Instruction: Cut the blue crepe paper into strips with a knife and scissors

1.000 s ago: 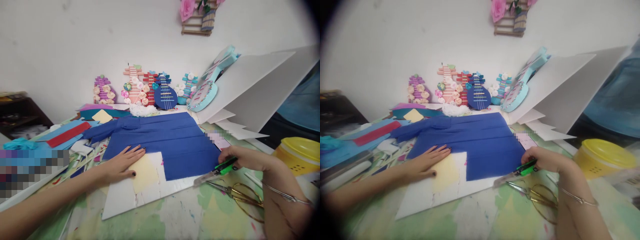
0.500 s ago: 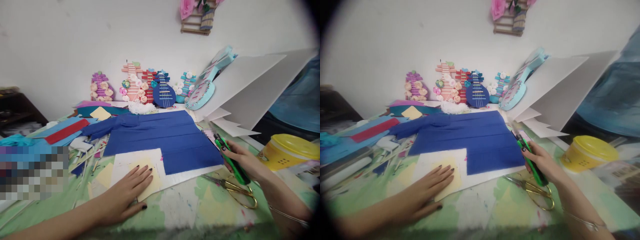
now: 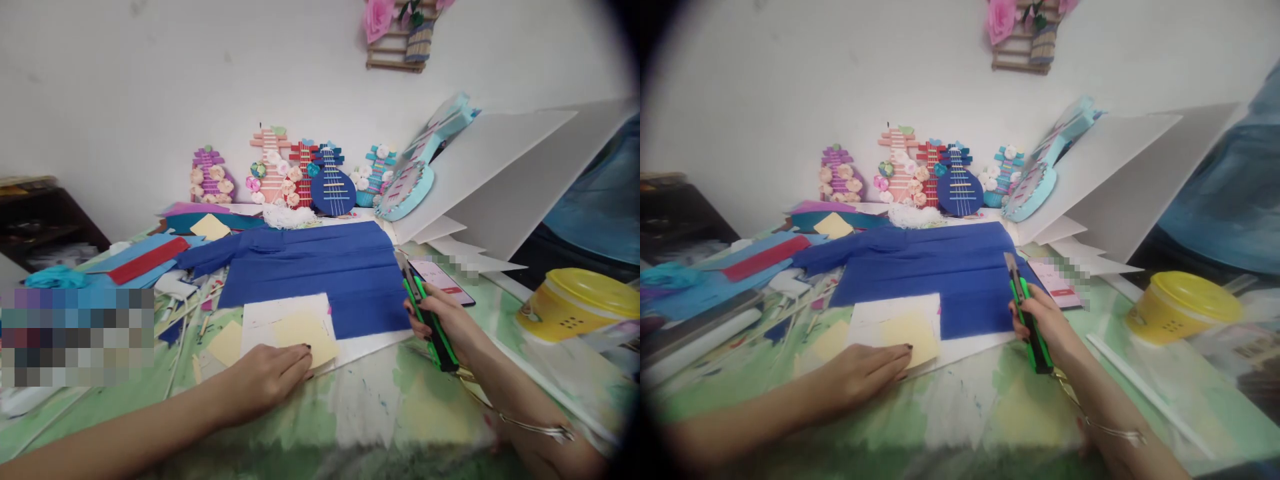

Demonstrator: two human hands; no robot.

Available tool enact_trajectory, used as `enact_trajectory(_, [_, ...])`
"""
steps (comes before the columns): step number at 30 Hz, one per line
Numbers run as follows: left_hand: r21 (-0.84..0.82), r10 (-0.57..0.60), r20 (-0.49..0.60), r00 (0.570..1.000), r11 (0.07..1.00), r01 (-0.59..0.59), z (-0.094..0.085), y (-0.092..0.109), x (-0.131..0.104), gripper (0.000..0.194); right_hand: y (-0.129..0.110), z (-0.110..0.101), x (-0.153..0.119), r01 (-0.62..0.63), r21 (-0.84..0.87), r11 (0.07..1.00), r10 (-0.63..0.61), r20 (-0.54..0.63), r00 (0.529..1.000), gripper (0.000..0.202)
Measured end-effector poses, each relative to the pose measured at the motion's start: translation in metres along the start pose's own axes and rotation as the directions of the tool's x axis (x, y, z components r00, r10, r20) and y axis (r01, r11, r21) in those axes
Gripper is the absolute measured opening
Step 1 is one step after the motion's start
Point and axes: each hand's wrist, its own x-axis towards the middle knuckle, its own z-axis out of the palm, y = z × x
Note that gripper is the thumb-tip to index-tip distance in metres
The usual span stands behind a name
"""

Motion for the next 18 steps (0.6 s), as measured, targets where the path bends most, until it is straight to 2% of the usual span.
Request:
enact_trajectory(4, [0.008, 0.095, -0.082, 0.992, 0.995, -0.094, -0.011, -0.01, 0.002, 0.027, 0.008, -0.004, -0.002, 0.022, -0.101, 0.995, -0.013, 0.081, 0.997, 0.043])
enact_trajectory(6, [0.009, 0.093, -0.107, 0.99, 0.996, -0.093, -0.009, -0.015, -0.006, 0.033, 0.009, -0.003, -0.003, 0.042, -0.257, 0.965, -0.018, 0.096, 0.995, 0.043])
enact_trajectory(7, [0.011, 0.082, -0.111, 0.99, 0.997, -0.081, -0.007, -0.017, -0.011, 0.036, 0.01, -0.001, -0.003, 0.069, -0.384, 0.921, -0.034, 0.098, 0.995, 0.038])
enact_trajectory(8, [0.015, 0.065, -0.112, 0.992, 0.998, -0.063, -0.005, -0.019, -0.017, 0.037, 0.011, 0.002, -0.003, 0.112, -0.526, 0.843, -0.065, 0.108, 0.992, 0.031])
enact_trajectory(10, [0.019, 0.04, -0.093, 0.995, 0.999, -0.038, -0.001, -0.021, -0.03, 0.038, 0.012, 0.012, -0.002, 0.24, -0.76, 0.604, -0.16, 0.179, 0.971, 0.017])
enact_trajectory(12, [0.017, 0.032, -0.053, 0.998, 0.999, -0.032, 0.002, -0.021, -0.042, 0.039, 0.016, 0.023, 0.0, 0.371, -0.841, 0.393, -0.201, 0.316, 0.927, 0.008])
enact_trajectory(14, [0.006, 0.026, -0.007, 1.0, 1.0, -0.026, 0.003, -0.02, -0.053, 0.04, 0.019, 0.033, 0.002, 0.43, -0.858, 0.281, -0.178, 0.394, 0.902, 0.012])
enact_trajectory(18, [-0.036, -0.003, 0.042, 0.999, 0.999, 0.004, 0.002, -0.015, -0.063, 0.042, 0.025, 0.041, 0.007, 0.434, -0.884, 0.174, -0.122, 0.418, 0.9, 0.013])
